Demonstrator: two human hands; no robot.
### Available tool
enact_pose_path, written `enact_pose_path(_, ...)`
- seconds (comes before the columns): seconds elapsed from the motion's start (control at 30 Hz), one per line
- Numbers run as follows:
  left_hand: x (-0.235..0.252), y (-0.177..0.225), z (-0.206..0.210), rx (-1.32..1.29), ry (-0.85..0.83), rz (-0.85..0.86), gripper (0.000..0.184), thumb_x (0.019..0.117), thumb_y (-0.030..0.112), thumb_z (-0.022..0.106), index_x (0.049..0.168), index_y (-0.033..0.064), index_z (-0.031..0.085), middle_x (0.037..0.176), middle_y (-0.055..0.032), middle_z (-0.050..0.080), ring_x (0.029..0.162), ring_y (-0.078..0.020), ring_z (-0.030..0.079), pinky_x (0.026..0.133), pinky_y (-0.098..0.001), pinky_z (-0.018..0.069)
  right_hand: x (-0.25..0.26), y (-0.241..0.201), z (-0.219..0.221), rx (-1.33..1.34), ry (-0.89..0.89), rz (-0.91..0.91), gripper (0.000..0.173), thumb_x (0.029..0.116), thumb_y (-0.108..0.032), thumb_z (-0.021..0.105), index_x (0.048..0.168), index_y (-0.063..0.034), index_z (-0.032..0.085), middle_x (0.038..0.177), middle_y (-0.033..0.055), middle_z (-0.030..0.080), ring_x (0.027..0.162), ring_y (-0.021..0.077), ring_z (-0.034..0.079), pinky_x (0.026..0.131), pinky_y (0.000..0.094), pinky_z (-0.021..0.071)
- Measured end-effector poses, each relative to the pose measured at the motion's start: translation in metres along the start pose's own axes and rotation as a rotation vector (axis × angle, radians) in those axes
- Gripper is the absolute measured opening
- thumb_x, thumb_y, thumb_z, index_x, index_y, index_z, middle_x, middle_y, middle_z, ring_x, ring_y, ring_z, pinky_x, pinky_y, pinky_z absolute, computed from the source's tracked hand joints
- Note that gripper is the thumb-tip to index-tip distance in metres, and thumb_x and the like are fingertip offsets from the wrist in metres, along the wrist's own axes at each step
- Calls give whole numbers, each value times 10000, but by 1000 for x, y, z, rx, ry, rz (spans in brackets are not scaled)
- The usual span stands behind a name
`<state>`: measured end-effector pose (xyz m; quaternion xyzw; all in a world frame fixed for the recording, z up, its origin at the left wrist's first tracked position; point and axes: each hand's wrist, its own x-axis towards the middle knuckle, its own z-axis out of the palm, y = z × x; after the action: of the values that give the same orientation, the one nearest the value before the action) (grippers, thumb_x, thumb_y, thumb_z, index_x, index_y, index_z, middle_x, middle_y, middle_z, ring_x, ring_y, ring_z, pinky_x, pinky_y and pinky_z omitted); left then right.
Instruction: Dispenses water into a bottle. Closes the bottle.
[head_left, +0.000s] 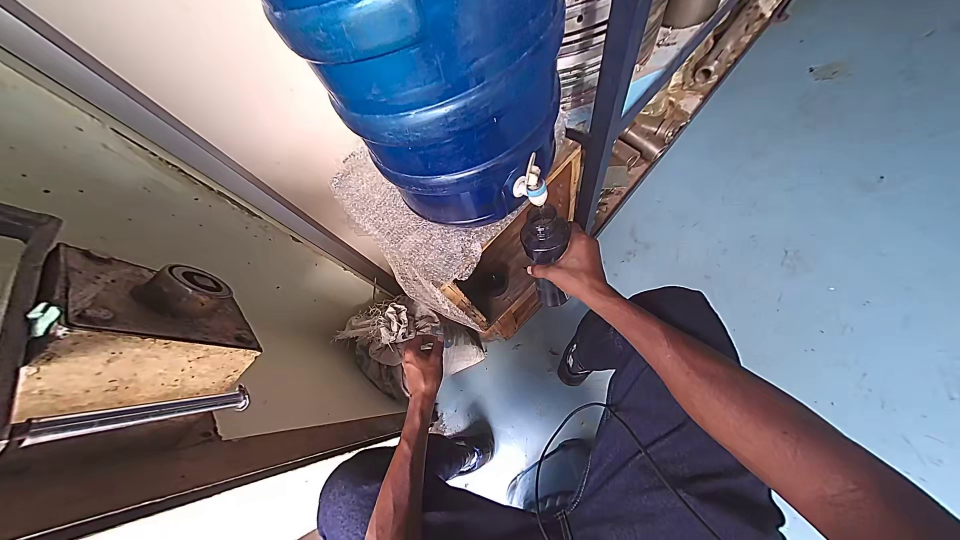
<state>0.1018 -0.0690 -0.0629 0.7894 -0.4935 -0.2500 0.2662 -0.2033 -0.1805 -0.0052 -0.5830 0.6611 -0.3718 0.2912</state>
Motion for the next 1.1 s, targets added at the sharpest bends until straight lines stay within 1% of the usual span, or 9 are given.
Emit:
enact_pose_path(0.1,0,2,0,4,1,3,234,980,208,669,1077,-1,711,1030,-179,692,844,-260,680,830,-466,558,1,1,0,-6,5,-10,789,584,-257,961,1227,3,585,1116,192,686,1059,327,677,918,551,540)
enact_pose_path(0.2,0,1,0,16,-4,5,243,985,218,664,1083,1,710,1042,-183,689,860,-265,679,843,-478,553,1,1,0,4,1,-6,783,586,-240,961,1227,5,583,1115,191,685,1065,327,675,922,550,538)
enact_pose_path(0.33,0,1,0,16,-3,9,239,986,214,661,1082,2,711,1044,-183,691,864,-264,681,845,-471,554,1,1,1,-2,0,0,783,585,-248,963,1224,3,587,1119,187,684,1062,321,676,921,549,539)
enact_pose_path(0.6,-2,3,0,20,-11,1,249,988,222,664,1090,-1,706,1012,-178,700,837,-257,680,835,-476,551,0,0,0,-10,-1,10,785,584,-247,964,1223,3,583,1113,191,685,1065,327,675,921,549,540)
enact_pose_path(0.7,0,0,2,0,8,12,226,979,202,669,1063,-4,708,1038,-190,683,857,-260,679,840,-464,558,0,-1,0,-15,1,15,786,581,-256,964,1217,3,582,1107,190,685,1062,328,677,919,549,541)
enact_pose_path(0.83,0,-1,3,13,0,13,234,985,207,661,1071,-5,709,1045,-191,679,857,-261,675,841,-464,553,0,-1,-1,-7,-10,15,788,590,-247,960,1226,16,577,1119,196,682,1071,332,673,928,551,536)
enact_pose_path(0.93,0,-1,3,18,-7,14,235,984,209,663,1078,-1,710,1046,-192,684,864,-266,680,843,-467,557,1,-1,0,-15,-8,20,783,582,-254,962,1217,5,583,1107,189,686,1059,327,677,916,554,539)
enact_pose_path(1.1,-1,-1,4,18,-5,16,233,984,205,662,1075,-4,707,1001,-174,693,829,-250,677,827,-461,556,1,0,1,-7,-8,16,795,581,-254,967,1226,1,579,1117,185,686,1066,319,677,926,540,542)
